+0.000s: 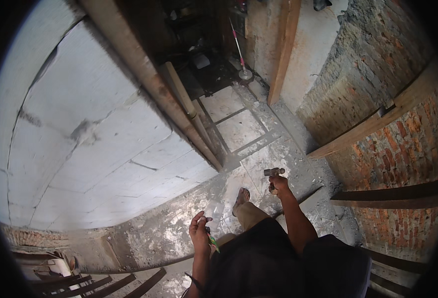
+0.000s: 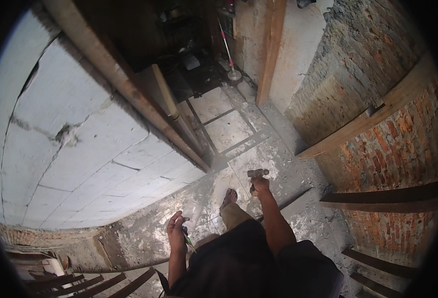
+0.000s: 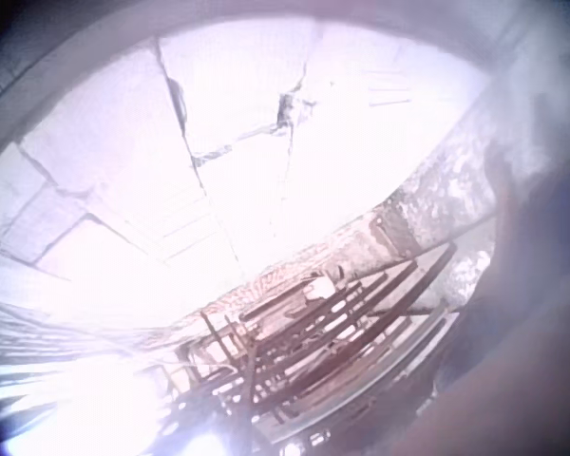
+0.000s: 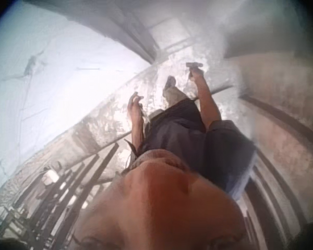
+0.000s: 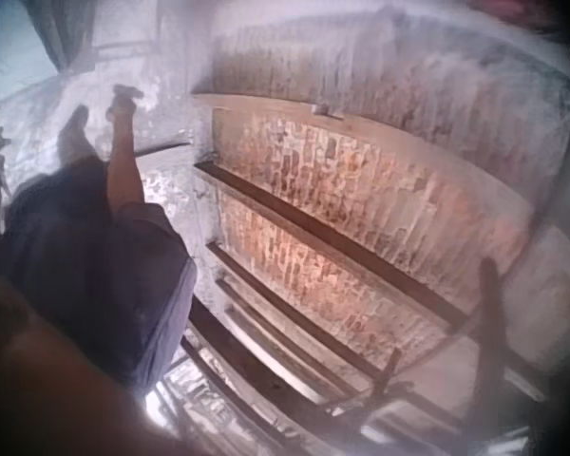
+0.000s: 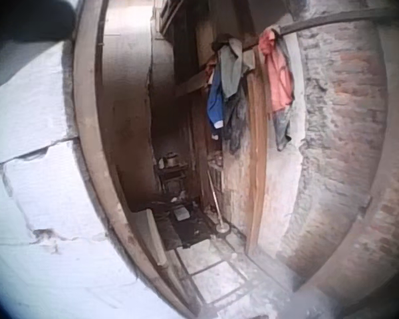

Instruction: The person walks through a construction site carrying drink packets, picks up a hammer from a workbench, enters a utility room to retrieve a bag of ice from a freezer, and uses the hammer to break the ice before putting it into a cup with the packet powder.

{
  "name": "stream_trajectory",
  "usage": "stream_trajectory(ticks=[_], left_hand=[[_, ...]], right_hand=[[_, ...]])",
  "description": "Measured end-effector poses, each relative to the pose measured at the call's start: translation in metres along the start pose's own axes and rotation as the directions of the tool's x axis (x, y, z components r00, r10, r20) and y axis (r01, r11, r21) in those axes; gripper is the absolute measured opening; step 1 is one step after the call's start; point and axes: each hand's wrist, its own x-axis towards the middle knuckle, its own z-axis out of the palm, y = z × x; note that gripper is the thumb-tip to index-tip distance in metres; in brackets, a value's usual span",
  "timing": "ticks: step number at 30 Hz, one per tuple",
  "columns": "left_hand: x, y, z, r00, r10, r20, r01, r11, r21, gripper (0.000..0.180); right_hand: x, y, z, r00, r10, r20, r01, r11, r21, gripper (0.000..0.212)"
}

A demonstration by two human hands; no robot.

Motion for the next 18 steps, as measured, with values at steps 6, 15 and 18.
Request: stream_trajectory(ticks=[6, 15, 18], left_hand=[[0.114, 0.064, 0.165, 0.923, -0.082, 0.375, 0.083, 0.996, 0.014, 0.032], [0.284, 0.127, 0.300, 0.892, -0.095, 0.443, 0.031, 0.988, 0.150, 0.031], [0.325, 0.140, 0.337, 0.928, 0.026, 0.372, -0.043, 0.998, 0.039, 0.031]], right_hand=[[0.021, -0.104, 0.015, 0.995, 0.029, -0.090, -0.034, 0.998, -0.053, 0.074], [0.099, -0.326, 0.134, 0.982, -0.010, 0.190, 0.036, 0.990, -0.136, 0.069], [0.129, -0.389, 0.178, 0.952, -0.052, 0.300, 0.133, 0.958, -0.256, 0.055]])
